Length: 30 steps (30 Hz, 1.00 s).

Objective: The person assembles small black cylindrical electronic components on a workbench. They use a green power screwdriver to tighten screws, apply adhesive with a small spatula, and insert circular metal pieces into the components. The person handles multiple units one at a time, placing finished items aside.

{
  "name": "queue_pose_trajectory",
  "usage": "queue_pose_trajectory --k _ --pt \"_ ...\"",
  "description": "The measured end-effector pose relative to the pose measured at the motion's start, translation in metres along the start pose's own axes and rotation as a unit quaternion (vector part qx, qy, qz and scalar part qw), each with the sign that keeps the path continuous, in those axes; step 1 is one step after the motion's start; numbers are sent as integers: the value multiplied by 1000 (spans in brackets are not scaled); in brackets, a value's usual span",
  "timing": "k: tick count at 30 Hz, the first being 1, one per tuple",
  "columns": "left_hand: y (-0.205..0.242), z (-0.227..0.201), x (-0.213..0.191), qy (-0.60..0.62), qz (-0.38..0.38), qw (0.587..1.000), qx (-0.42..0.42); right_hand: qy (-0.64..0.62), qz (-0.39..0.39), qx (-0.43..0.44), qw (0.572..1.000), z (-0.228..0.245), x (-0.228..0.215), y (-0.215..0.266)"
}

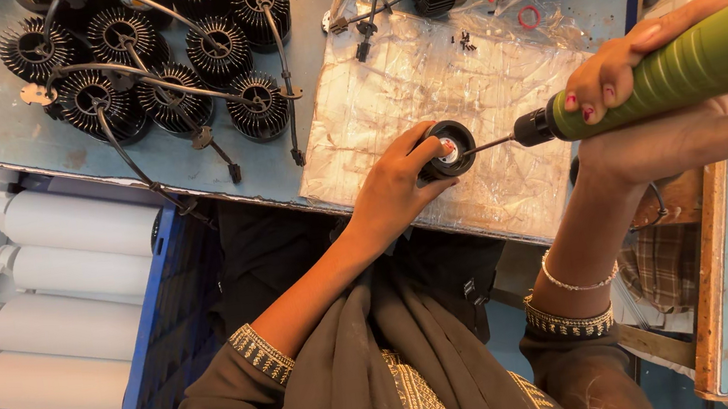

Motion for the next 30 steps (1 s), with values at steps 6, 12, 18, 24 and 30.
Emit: queue_pose_trajectory --k 6,12,18,24,30 --pt "0 -1 0 -6 -3 1000 7 -14 8 -7 1000 -4 -2 -4" --pt "0 -1 0 -6 -4 1000 5 18 30 -21 999 -4 -4 -5" --pt "0 -1 0 -3 -5 1000 4 -1 70 -12 997 -4 -9 -10" --pt "0 -1 0 -7 -6 1000 7 -8 64 -9 998 -5 -13 -8" --pt "1 2 2 -11 0 1000 -3 23 21 -63 998 -7 -13 -6"
Point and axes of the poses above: each hand's wrist, its own y-axis away from the middle knuckle, its own x-axis out of the palm, z = x × y, the point moved 5 cm from there along -y, towards the middle knuckle, and after that the axes turned 15 degrees about -z, right-handed, at the moved point
